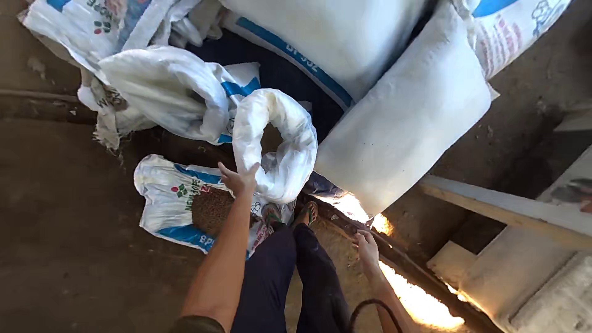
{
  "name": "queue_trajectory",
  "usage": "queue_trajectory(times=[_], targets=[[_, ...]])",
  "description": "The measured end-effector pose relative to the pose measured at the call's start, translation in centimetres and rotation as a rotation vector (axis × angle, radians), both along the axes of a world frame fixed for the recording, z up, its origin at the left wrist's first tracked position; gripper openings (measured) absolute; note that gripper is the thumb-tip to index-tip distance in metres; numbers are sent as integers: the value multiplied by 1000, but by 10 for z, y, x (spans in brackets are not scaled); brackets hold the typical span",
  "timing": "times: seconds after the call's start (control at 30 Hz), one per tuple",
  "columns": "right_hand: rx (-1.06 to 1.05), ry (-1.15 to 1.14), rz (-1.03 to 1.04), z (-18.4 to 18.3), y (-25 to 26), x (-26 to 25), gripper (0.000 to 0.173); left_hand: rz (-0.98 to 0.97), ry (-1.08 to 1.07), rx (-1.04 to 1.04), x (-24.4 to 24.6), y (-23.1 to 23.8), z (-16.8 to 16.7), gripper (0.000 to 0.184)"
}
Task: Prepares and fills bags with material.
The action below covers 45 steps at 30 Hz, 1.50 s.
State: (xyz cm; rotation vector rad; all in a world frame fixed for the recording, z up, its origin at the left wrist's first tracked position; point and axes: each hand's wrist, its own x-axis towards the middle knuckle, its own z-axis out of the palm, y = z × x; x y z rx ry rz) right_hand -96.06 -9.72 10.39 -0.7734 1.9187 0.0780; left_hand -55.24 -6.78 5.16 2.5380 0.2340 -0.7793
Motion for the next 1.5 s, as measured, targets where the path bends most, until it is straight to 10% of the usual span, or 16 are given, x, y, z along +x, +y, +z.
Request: queue_trajectory(times=[0.13, 0.33, 0.67, 0.8, 1.0, 1.07, 1.17, 1.5], targets=[[-141, -111, 262, 6, -31, 80, 32, 149, 176, -44, -52, 39, -16, 134], [-305, -214, 814, -62, -71, 231, 33, 673, 252, -574, -43, 44, -55, 37], [213, -254, 2103, -297, -92, 407, 47, 1037, 299, -710, -50, 71, -12, 33], [21, -126, 2082, -364, -65, 382, 77, 1055, 73, -893, -57, 63, -26, 40], [-246, -269, 1837, -387, -22, 355, 70, 1026, -155, -773, -75, 60, -38, 53], [216, 110, 2014, -355, -35, 399, 81, 1038, -155, -771, -82, 63, -40, 54], [-226, 6, 1785, -375, -58, 377, 87, 1035, -201, -751, -87, 69, -51, 55], [-404, 353, 1971, -247, -181, 413, 37, 870, -244, -933, -90, 73, -40, 47]])
